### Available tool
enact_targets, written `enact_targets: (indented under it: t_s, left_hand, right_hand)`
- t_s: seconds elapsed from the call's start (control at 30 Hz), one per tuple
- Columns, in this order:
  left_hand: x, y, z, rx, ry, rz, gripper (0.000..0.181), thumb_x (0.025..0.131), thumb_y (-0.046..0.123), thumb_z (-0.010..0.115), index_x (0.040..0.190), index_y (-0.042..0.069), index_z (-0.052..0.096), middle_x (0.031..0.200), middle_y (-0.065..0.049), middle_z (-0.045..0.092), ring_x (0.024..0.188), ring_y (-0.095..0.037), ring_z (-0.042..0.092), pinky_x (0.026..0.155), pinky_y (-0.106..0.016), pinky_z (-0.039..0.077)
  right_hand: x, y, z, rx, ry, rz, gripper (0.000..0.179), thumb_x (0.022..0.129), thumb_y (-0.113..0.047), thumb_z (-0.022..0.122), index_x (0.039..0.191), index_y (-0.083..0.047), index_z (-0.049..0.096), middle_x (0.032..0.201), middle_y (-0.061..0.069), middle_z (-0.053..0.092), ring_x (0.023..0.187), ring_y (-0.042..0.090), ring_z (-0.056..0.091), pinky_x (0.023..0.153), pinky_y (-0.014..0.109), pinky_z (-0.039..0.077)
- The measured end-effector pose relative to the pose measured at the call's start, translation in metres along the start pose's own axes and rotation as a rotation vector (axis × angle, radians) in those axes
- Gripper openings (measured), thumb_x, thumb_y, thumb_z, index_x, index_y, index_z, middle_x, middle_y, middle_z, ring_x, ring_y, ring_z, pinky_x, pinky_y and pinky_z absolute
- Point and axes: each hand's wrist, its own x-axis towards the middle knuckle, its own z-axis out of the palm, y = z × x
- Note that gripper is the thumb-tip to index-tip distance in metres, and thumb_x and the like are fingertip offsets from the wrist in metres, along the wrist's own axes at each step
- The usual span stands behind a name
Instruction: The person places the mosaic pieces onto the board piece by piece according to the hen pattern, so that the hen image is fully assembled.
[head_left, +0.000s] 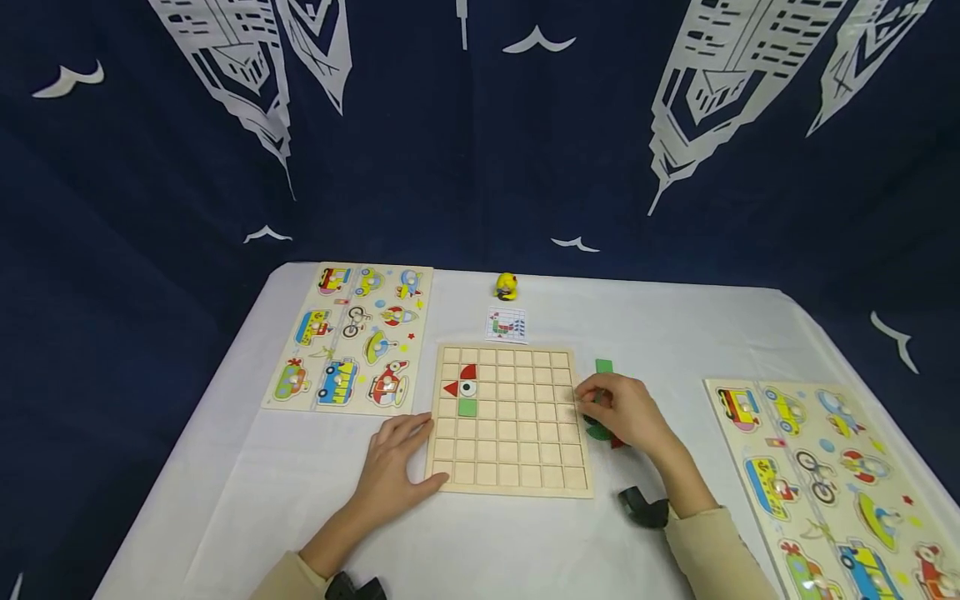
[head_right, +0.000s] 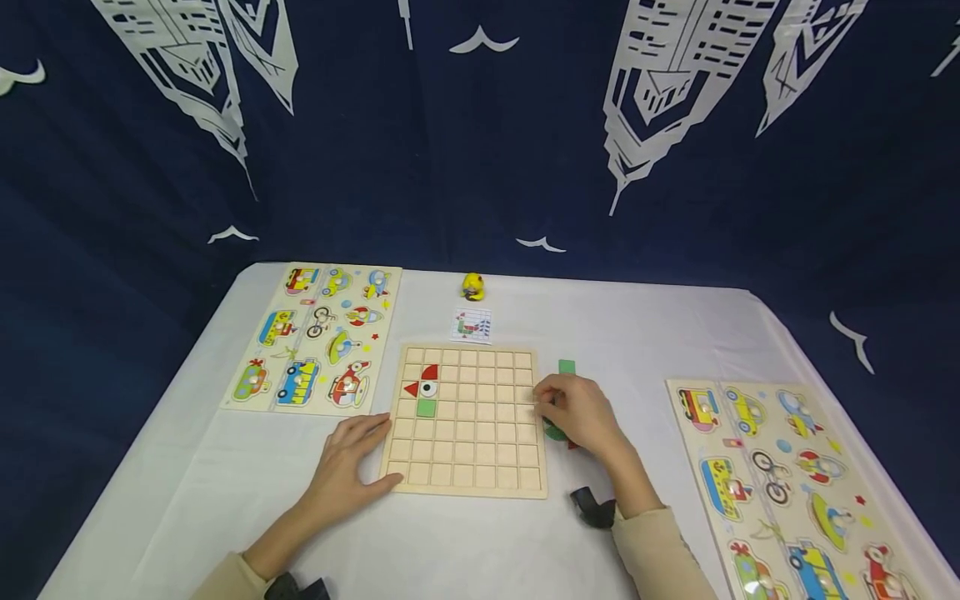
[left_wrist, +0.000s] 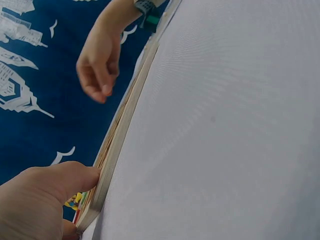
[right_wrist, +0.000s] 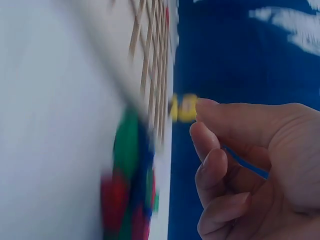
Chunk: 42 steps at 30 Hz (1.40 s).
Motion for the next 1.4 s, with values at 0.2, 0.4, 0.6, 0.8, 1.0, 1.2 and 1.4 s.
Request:
enact_targets:
  t_s: [0.2,0.4,0.6,0.8,1.0,1.2,1.4]
  left_hand:
    - [0.0,-0.002,0.001,-0.015,0.007,0.009,0.074,0.068,0.033,0.086,0.13,0.0,0.061,0.139,-0.006,0.056,0.127,-0.024,0.042,0.099,-0.046,0.035]
    - [-0.001,-0.001,0.002,-0.022,0.014,0.019,0.074,0.068,0.033,0.086,0.13,0.001,0.061,0.139,-0.006,0.057,0.126,-0.025,0.043,0.099,-0.046,0.035]
    - [0.0,-0.001,0.0,-0.018,0.014,0.023,0.075,0.068,0.033,0.086,0.13,0.0,0.061,0.139,-0.006,0.057,0.126,-0.025,0.043,0.099,-0.046,0.035]
    - [0.0,-0.002,0.0,-0.023,0.013,0.017,0.075,0.067,0.033,0.086,0.13,0.0,0.062,0.138,-0.006,0.057,0.126,-0.025,0.042,0.099,-0.045,0.035]
    - [-0.001,-0.004,0.002,-0.011,0.024,0.027,0.075,0.067,0.034,0.086,0.129,0.001,0.062,0.138,-0.005,0.057,0.126,-0.024,0.043,0.098,-0.044,0.035]
    - [-0.002,-0.005,0.002,-0.003,0.032,0.037,0.075,0.067,0.034,0.087,0.129,0.001,0.062,0.138,-0.005,0.057,0.126,-0.023,0.043,0.098,-0.044,0.035]
    - [-0.001,-0.004,0.002,-0.007,0.03,0.04,0.075,0.066,0.034,0.087,0.129,0.001,0.062,0.138,-0.005,0.057,0.126,-0.024,0.043,0.097,-0.044,0.035]
  right_hand:
    - [-0.005,0.03,-0.015,-0.037,-0.002,0.122,0.009,0.084,-0.004,0.072,0.094,-0.004,0.072,0.073,0.0,0.062,0.06,0.011,0.045,0.054,0.023,0.037]
    - [-0.004,0.044,-0.015,-0.04,0.013,0.135,0.011,0.084,-0.001,0.07,0.096,-0.002,0.072,0.072,0.002,0.06,0.059,0.011,0.045,0.053,0.023,0.037]
    - [-0.002,0.051,-0.012,-0.016,0.039,0.118,0.013,0.085,-0.001,0.07,0.097,0.001,0.071,0.073,0.003,0.06,0.06,0.011,0.047,0.052,0.021,0.038]
    - [-0.001,0.056,-0.007,-0.02,0.052,0.132,0.017,0.084,-0.007,0.073,0.099,0.001,0.071,0.075,0.005,0.06,0.06,0.013,0.047,0.051,0.021,0.038]
    - [0.001,0.051,-0.003,-0.023,0.055,0.128,0.023,0.08,-0.011,0.077,0.099,0.0,0.071,0.078,0.006,0.062,0.062,0.013,0.045,0.054,0.023,0.037]
    - [0.001,0.047,-0.001,-0.031,0.049,0.123,0.023,0.079,-0.009,0.077,0.1,-0.001,0.071,0.08,0.006,0.062,0.064,0.013,0.044,0.055,0.024,0.035]
    - [0.001,0.049,-0.001,-0.071,0.071,0.107,0.021,0.078,-0.01,0.078,0.096,0.0,0.07,0.077,0.005,0.061,0.062,0.013,0.044,0.053,0.024,0.035]
